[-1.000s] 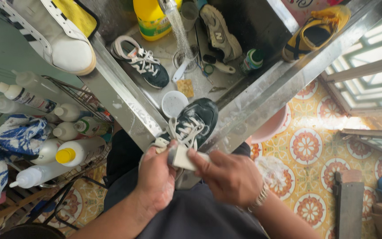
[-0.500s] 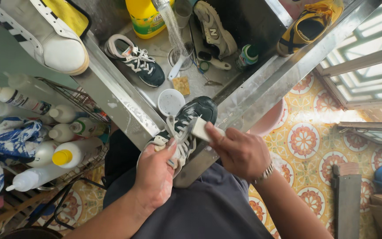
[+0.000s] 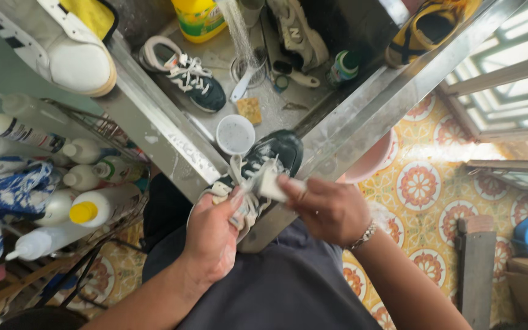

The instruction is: The person scrubs a dark-colored sneaker with a white brush and soap in a sink, focusing on the laces, tongue, and sole. They rinse the shoe under running water and repeat the scrubbing process on different sections of the shoe.

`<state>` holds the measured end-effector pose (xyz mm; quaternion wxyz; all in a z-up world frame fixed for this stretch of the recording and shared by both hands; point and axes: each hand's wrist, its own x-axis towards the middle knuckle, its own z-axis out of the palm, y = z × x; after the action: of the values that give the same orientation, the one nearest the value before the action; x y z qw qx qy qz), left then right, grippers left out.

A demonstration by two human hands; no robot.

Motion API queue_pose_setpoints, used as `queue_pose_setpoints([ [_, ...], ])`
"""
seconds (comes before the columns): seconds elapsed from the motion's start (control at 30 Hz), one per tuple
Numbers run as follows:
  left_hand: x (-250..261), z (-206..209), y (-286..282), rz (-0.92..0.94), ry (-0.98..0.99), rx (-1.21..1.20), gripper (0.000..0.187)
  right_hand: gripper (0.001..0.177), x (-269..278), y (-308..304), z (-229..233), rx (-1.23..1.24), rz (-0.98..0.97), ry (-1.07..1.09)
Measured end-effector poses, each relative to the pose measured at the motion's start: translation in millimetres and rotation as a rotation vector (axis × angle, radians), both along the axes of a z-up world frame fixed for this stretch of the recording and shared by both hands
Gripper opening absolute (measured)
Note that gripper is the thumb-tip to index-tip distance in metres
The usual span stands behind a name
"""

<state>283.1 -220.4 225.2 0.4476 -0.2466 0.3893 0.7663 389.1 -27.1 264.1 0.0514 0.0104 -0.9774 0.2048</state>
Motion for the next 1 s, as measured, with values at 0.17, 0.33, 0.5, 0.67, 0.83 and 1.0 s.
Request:
queue_pose_setpoints([
  [0.17, 0.9, 1.1, 0.4, -0.006, -0.027, -0.004, 0.027, 0.054, 6.2, 1.1, 2.0, -0.149, 0.147, 0.159],
  [0.33, -1.7, -1.7, -0.8, -0.045, -0.038, -0.033, 0.028, 0.052, -3.8, 17.1, -3.8, 0.005, -0.004, 0.014],
  [0.5, 0.6, -2.1, -1.2, -0.041, -0.062, -0.026, 0.029, 0.053, 2.1, 6.8, -6.4, -0.13, 0.199, 0.132],
  [0.67, 0.4, -2.4, -0.1, -0.049, -0.032, -0.031, 0.028, 0.054, 2.4, 11.1, 0.4, 0.011, 0.151, 0.071],
  [0.83, -0.3, 0.2, -2.7, -0.049, -0.019, 0.009, 0.029, 0.052, -3.0, 15.2, -7.9, -0.045, 0.036, 0.045],
  [1.0, 4.8, -8.8, -5.3, -0.062, -0.022, -0.058, 0.025, 0.05, 10.3, -0.6, -7.6, -0.103, 0.199, 0.094],
])
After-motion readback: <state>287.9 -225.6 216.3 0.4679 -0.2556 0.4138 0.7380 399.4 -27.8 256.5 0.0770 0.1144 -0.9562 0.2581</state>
